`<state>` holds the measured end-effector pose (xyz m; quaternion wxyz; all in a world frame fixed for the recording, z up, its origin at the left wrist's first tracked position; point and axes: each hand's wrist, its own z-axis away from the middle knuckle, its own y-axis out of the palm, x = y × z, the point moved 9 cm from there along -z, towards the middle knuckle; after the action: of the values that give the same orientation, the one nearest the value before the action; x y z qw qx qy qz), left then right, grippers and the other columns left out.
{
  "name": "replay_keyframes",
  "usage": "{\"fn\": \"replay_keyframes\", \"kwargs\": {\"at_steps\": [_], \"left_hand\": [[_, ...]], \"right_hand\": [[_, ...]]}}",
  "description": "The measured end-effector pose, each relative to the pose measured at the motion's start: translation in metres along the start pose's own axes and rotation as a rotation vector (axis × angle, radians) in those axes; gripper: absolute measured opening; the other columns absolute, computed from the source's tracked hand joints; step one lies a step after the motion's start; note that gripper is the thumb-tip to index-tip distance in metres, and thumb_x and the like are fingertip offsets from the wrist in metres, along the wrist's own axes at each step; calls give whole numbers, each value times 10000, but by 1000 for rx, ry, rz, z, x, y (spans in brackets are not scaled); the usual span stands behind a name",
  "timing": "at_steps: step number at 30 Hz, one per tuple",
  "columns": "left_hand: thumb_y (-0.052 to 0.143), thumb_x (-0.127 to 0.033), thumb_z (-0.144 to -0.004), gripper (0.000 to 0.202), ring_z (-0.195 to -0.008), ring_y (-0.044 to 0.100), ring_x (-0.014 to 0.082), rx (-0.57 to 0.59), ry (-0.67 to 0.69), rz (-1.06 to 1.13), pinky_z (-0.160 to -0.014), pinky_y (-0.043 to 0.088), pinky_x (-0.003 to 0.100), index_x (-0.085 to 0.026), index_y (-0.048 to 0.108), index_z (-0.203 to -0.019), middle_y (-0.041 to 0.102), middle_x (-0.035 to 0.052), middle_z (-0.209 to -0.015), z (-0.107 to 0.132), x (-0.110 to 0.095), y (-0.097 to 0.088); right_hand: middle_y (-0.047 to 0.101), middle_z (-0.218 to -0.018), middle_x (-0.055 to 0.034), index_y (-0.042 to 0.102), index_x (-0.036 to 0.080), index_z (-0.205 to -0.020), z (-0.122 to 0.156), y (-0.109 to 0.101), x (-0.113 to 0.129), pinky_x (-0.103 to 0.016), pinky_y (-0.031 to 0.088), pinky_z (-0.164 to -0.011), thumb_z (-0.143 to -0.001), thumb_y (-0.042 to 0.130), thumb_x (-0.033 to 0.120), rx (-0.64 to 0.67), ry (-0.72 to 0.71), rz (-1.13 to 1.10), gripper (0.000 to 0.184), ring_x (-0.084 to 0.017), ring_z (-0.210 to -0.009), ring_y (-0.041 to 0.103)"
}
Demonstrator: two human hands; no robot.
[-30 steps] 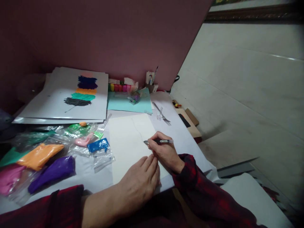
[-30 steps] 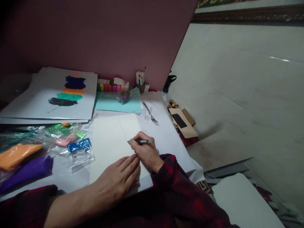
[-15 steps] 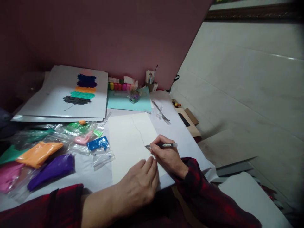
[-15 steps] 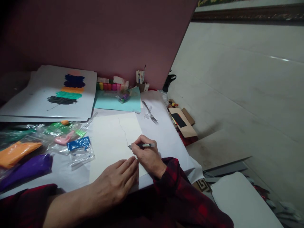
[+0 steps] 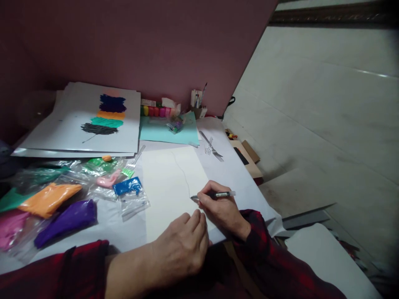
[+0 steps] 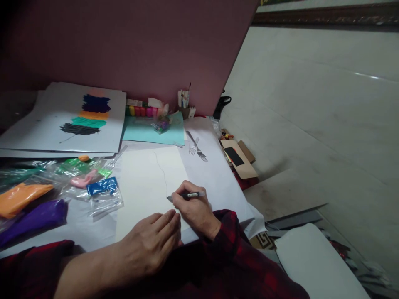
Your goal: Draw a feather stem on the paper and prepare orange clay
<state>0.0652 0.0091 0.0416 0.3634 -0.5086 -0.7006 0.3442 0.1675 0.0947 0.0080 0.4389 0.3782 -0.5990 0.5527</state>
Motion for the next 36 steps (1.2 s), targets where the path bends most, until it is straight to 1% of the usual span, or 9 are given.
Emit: {"fn": "replay_keyframes", "kwargs": {"at_steps": [2,5,10,13,18,23,27,32,36], "left_hand": [[537,-184,-924,212,-992,655,334,-21,-5,-6,-693,550,386,-40,675,-995,706,223,-1048,0,-1,-2],[538,-179,-926,211,-1008,647,333,-27,6,-21,-696,547,392,-38,670,-1010,702,225,-1054,1,-5,-3],[517,-150,-932,189,-934,660,284,-31,72,5,-637,538,365,-63,669,-1004,705,204,-1028,3,-18,-9],[526,-151,-928,185,-903,670,282,-41,69,-12,-611,540,358,-66,677,-993,709,205,-1019,3,-21,-11],[523,-159,-933,206,-926,684,307,-35,95,-51,-605,552,368,-59,682,-1016,715,214,-1020,6,-27,-12],[596,-184,-899,200,-946,692,360,-58,138,-43,-562,559,359,-44,698,-999,724,210,-1019,6,-31,-19],[599,-189,-898,200,-910,705,345,-67,129,-57,-559,560,357,-43,708,-981,732,207,-997,5,-32,-22],[566,-165,-907,194,-903,712,341,-95,83,-45,-544,553,352,-49,712,-956,743,193,-967,3,-33,-27],[492,-156,-940,234,-905,716,296,-59,131,-16,-583,565,334,-75,707,-987,748,160,-980,7,-39,-28]], "right_hand": [[590,-587,27,559,196,-669,2,0,1,-258,413,-534,-818,642,258,4,-4,12,181,-119,-555,520],[587,-581,27,560,198,-661,5,-1,3,-260,412,-535,-820,636,251,5,-14,26,184,-118,-551,512],[581,-555,32,552,199,-648,9,0,2,-253,401,-515,-814,638,245,8,3,1,193,-111,-523,491],[586,-550,32,552,197,-645,12,2,0,-247,390,-499,-803,641,234,29,30,-29,185,-105,-505,480],[591,-544,28,555,197,-630,14,3,2,-245,382,-493,-789,641,224,38,36,-25,183,-104,-498,483],[581,-524,31,550,198,-622,14,2,2,-243,383,-489,-776,634,217,45,42,-18,177,-106,-488,487],[560,-506,37,543,200,-604,15,4,4,-239,363,-468,-750,628,191,56,37,-10,169,-102,-475,467],[553,-490,39,537,200,-592,16,6,5,-237,347,-445,-731,622,176,62,52,-26,164,-97,-452,446],[564,-490,33,543,199,-594,18,8,4,-245,365,-454,-729,621,180,77,47,-21,158,-107,-454,479]]}}
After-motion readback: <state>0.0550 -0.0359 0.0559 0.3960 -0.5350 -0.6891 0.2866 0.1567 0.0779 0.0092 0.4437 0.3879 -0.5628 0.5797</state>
